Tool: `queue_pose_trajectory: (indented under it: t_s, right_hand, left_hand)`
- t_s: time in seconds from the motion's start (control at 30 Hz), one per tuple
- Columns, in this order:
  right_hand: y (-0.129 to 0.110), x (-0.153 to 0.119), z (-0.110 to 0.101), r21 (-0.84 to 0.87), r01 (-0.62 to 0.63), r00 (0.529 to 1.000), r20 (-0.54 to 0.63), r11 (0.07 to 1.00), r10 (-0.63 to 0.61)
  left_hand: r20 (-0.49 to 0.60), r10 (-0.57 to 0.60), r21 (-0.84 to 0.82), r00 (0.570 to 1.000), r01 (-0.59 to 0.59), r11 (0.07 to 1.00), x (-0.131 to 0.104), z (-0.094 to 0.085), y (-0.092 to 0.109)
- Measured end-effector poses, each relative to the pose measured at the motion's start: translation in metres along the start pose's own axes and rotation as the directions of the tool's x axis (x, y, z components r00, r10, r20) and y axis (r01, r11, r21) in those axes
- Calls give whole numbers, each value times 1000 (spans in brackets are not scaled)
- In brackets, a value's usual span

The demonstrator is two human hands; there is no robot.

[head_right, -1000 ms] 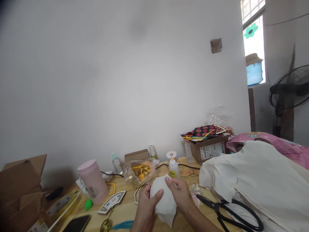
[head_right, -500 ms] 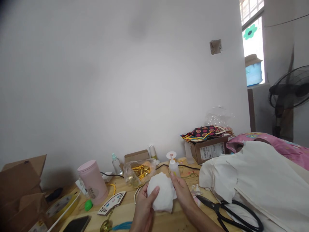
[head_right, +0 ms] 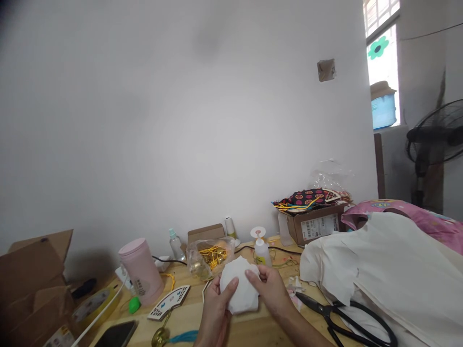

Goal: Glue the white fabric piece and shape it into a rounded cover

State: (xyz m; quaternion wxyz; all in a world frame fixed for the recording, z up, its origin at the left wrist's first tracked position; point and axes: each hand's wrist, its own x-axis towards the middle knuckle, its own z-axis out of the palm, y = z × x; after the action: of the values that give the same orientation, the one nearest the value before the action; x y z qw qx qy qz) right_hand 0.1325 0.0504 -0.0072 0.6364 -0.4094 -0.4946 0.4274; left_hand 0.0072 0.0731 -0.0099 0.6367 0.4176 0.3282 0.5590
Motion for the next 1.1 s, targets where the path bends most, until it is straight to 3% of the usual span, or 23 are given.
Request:
queue_pose_trajectory:
  t_s: [0.37, 0.47, 0.67, 1.1]
  right_hand:
    - [3, -5, -1, -124, 44, 991, 133, 991, -28]
    - [4, -4, 0, -147, 49, 994, 104, 988, -34]
    - [11, -5, 0, -327, 88, 990, -75, 941, -119]
    - [8, -6, 2, -308, 105, 994, 17, 946, -105]
  left_hand:
    - [28, -45, 159, 999, 40, 986, 2, -7, 2]
    - [87, -38, 153, 996, 25, 988, 0, -6, 2]
    - [159, 5, 208, 987, -39, 977, -2, -4, -4]
    - [132, 28, 206, 991, -55, 977, -2, -4, -1]
